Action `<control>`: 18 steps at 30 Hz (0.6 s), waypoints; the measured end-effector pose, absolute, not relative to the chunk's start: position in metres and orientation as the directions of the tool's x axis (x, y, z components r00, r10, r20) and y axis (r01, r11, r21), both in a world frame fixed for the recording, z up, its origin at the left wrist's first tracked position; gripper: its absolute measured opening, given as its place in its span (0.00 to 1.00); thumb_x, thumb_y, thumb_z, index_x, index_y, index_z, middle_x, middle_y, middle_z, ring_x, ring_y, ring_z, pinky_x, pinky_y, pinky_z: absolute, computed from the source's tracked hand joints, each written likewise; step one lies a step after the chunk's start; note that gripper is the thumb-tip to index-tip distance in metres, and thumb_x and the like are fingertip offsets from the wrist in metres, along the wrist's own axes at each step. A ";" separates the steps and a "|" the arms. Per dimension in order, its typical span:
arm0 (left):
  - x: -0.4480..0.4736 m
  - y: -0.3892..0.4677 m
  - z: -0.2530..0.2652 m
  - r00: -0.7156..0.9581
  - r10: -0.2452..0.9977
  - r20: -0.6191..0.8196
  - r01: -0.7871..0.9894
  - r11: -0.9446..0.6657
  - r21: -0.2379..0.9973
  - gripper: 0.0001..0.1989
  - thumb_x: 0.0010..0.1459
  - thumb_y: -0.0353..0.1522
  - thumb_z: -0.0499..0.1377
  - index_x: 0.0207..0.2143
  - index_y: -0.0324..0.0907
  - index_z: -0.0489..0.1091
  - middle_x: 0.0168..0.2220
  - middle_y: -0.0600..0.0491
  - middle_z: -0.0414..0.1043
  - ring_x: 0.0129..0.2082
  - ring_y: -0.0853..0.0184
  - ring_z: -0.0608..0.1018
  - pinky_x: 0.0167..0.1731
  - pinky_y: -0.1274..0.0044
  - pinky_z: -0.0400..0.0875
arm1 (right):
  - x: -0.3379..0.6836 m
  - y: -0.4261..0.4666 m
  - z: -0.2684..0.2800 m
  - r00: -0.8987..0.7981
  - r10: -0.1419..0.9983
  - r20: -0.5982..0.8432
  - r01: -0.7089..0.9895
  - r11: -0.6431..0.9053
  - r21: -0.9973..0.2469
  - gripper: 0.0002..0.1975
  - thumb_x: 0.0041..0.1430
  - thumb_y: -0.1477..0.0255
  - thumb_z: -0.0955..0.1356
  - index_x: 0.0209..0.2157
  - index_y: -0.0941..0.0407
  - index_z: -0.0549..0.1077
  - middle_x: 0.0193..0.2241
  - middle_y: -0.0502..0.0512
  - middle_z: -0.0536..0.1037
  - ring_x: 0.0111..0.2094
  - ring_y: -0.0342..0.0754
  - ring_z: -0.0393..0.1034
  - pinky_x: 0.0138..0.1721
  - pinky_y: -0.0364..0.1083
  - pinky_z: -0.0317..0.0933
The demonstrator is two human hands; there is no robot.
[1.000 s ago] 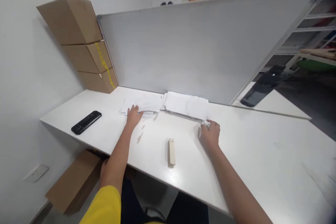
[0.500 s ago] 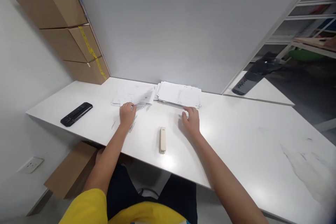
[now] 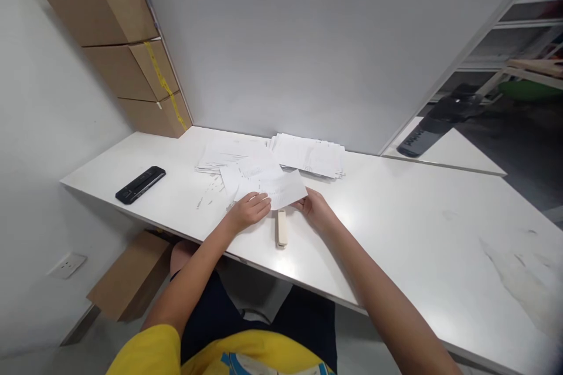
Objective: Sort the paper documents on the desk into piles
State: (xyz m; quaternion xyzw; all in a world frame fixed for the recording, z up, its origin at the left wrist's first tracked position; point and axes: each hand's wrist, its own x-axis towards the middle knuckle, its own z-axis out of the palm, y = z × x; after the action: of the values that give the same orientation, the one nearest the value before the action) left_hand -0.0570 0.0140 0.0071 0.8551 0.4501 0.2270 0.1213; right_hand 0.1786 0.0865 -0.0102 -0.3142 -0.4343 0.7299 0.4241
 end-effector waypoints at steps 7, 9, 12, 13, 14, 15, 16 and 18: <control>-0.061 0.014 0.019 0.318 0.860 0.399 0.790 -0.473 0.391 0.17 0.66 0.43 0.53 0.46 0.46 0.76 0.51 0.44 0.78 0.57 0.52 0.75 0.61 0.56 0.64 | 0.191 0.085 0.008 -0.428 0.890 -0.160 -0.301 -0.306 -0.903 0.17 0.49 0.62 0.74 0.41 0.53 0.76 0.42 0.58 0.82 0.47 0.59 0.76 0.45 0.55 0.72; -0.073 0.017 0.019 0.035 0.879 0.476 0.854 -0.274 0.443 0.17 0.64 0.42 0.55 0.47 0.43 0.75 0.50 0.41 0.78 0.55 0.48 0.75 0.60 0.55 0.63 | 0.190 0.082 0.006 -0.400 0.903 -0.155 -0.277 -0.281 -0.919 0.18 0.45 0.68 0.75 0.41 0.52 0.76 0.42 0.56 0.82 0.45 0.58 0.76 0.46 0.55 0.71; -0.096 0.025 0.009 -0.421 0.795 0.436 0.828 0.142 0.542 0.17 0.63 0.38 0.55 0.49 0.40 0.73 0.53 0.37 0.76 0.58 0.43 0.70 0.60 0.51 0.58 | 0.185 0.083 -0.001 -0.347 0.931 -0.117 -0.244 -0.210 -0.947 0.21 0.43 0.71 0.74 0.43 0.52 0.75 0.42 0.55 0.82 0.44 0.58 0.76 0.48 0.56 0.69; -0.102 0.029 0.004 -0.502 0.773 0.388 0.796 0.237 0.558 0.18 0.62 0.37 0.55 0.51 0.39 0.72 0.54 0.36 0.75 0.60 0.42 0.68 0.60 0.50 0.56 | 0.182 0.084 -0.004 -0.312 0.946 -0.087 -0.228 -0.164 -0.960 0.22 0.43 0.71 0.73 0.44 0.52 0.75 0.42 0.55 0.82 0.45 0.58 0.76 0.49 0.57 0.68; -0.108 0.034 0.000 -0.546 0.766 0.340 0.767 0.294 0.570 0.19 0.62 0.37 0.55 0.53 0.39 0.70 0.55 0.36 0.73 0.62 0.42 0.67 0.61 0.50 0.54 | 0.180 0.086 -0.006 -0.270 0.962 -0.050 -0.208 -0.109 -0.972 0.22 0.42 0.70 0.72 0.44 0.52 0.75 0.43 0.55 0.82 0.46 0.59 0.75 0.51 0.57 0.67; -0.112 0.040 -0.004 -0.563 0.771 0.298 0.745 0.318 0.587 0.21 0.62 0.37 0.55 0.54 0.39 0.69 0.56 0.36 0.73 0.63 0.42 0.65 0.61 0.50 0.53 | 0.177 0.088 -0.008 -0.228 0.974 -0.010 -0.180 -0.053 -0.982 0.23 0.42 0.70 0.71 0.44 0.53 0.75 0.44 0.56 0.81 0.47 0.59 0.74 0.52 0.58 0.65; -0.115 0.046 -0.007 -0.568 0.778 0.268 0.723 0.317 0.614 0.22 0.61 0.38 0.56 0.56 0.40 0.67 0.57 0.36 0.72 0.63 0.43 0.65 0.62 0.51 0.52 | 0.174 0.090 -0.010 -0.190 0.982 0.025 -0.142 -0.002 -0.990 0.23 0.42 0.70 0.70 0.44 0.53 0.75 0.46 0.56 0.81 0.49 0.59 0.73 0.53 0.58 0.64; -0.120 0.059 -0.010 -0.599 0.765 0.236 0.652 0.294 0.699 0.25 0.59 0.38 0.59 0.58 0.43 0.65 0.55 0.39 0.74 0.62 0.46 0.67 0.62 0.53 0.53 | 0.169 0.093 -0.012 -0.119 0.990 0.072 -0.051 0.066 -0.997 0.23 0.43 0.69 0.67 0.45 0.54 0.74 0.48 0.58 0.79 0.50 0.59 0.71 0.55 0.57 0.62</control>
State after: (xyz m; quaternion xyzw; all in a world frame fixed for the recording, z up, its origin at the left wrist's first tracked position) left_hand -0.1200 0.0587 -0.0097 0.4421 0.8013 0.3966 0.0715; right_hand 0.1687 0.0931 -0.0123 -0.4394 -0.5345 0.5233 0.4974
